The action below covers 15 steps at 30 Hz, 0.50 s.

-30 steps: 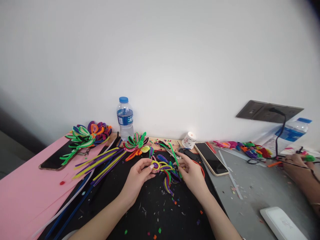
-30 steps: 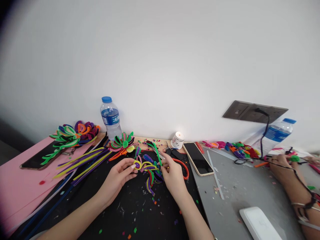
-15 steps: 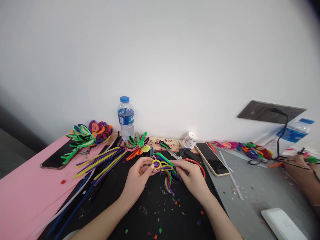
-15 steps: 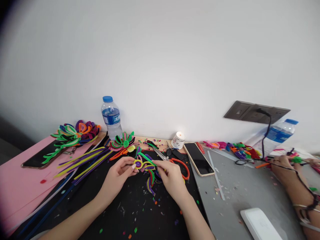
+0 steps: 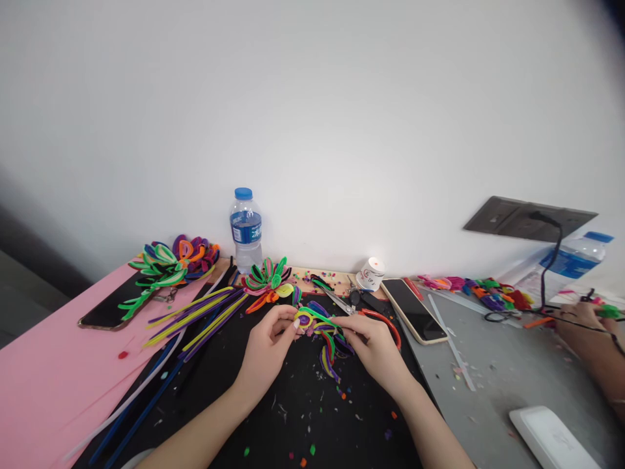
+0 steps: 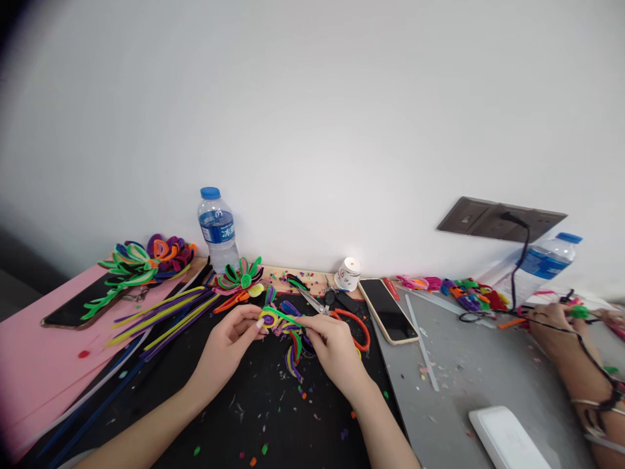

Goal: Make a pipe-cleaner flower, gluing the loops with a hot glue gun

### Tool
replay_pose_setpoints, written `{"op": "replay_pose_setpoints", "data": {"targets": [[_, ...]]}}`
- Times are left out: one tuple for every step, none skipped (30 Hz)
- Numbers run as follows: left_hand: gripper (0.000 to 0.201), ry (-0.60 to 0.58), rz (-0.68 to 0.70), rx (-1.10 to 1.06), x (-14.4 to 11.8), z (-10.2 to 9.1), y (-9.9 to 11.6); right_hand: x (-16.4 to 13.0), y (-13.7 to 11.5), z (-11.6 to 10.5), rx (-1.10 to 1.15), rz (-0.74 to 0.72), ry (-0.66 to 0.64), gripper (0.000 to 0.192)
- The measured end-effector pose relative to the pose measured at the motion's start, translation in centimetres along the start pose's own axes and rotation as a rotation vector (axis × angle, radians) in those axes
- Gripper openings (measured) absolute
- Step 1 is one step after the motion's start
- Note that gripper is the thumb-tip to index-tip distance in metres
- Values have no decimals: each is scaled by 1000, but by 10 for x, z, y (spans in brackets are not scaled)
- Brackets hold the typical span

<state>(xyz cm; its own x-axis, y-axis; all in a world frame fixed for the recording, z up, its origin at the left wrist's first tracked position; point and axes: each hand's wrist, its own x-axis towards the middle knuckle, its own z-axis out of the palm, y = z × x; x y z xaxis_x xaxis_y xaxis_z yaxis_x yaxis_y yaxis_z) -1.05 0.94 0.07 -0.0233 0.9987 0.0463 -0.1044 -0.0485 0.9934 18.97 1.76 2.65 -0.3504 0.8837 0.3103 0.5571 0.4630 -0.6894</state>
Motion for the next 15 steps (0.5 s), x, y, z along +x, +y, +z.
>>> {"op": "replay_pose_setpoints", "data": {"targets": [[16,0,-1,2,0,0,0,0,0,0,-3,-2,0,30],[16,-1,-2,5,0,0,0,0,0,0,-6,-4,1,30],[15,-1,-3,8,0,0,-1,0,0,0,-8,-5,-1,30],[15,-1,-1,10,0,0,-1,0,0,0,-11,-4,-4,30],[15,-3,-1,10,0,0,-1,0,0,0,-12,-5,-9,30],[15,-4,-1,10,0,0,-1,1,0,0,-13,-5,-13,30],[15,-4,-1,9,0,0,-1,1,0,0,-15,-4,-17,30],[15,-3,-2,6,0,0,-1,1,0,0,-17,-4,-19,30],[15,-3,-2,4,-1,0,-2,1,0,0,-18,-5,-18,30],[16,-2,-1,4,-1,0,-2,1,0,0,-20,-6,-17,30],[16,-2,0,4,-1,0,-2,1,0,0,-21,-7,-17,30],[16,-1,1,4,-1,0,-2,1,0,0,-23,-8,-17,30],[16,0,1,4,-1,0,-1,1,0,0,-24,-9,-19,30],[16,-1,1,3,-1,0,-1,1,0,0,-26,-9,-22,30],[16,1,1,1,0,0,-1,1,0,0,-28,-9,-25,31]]}}
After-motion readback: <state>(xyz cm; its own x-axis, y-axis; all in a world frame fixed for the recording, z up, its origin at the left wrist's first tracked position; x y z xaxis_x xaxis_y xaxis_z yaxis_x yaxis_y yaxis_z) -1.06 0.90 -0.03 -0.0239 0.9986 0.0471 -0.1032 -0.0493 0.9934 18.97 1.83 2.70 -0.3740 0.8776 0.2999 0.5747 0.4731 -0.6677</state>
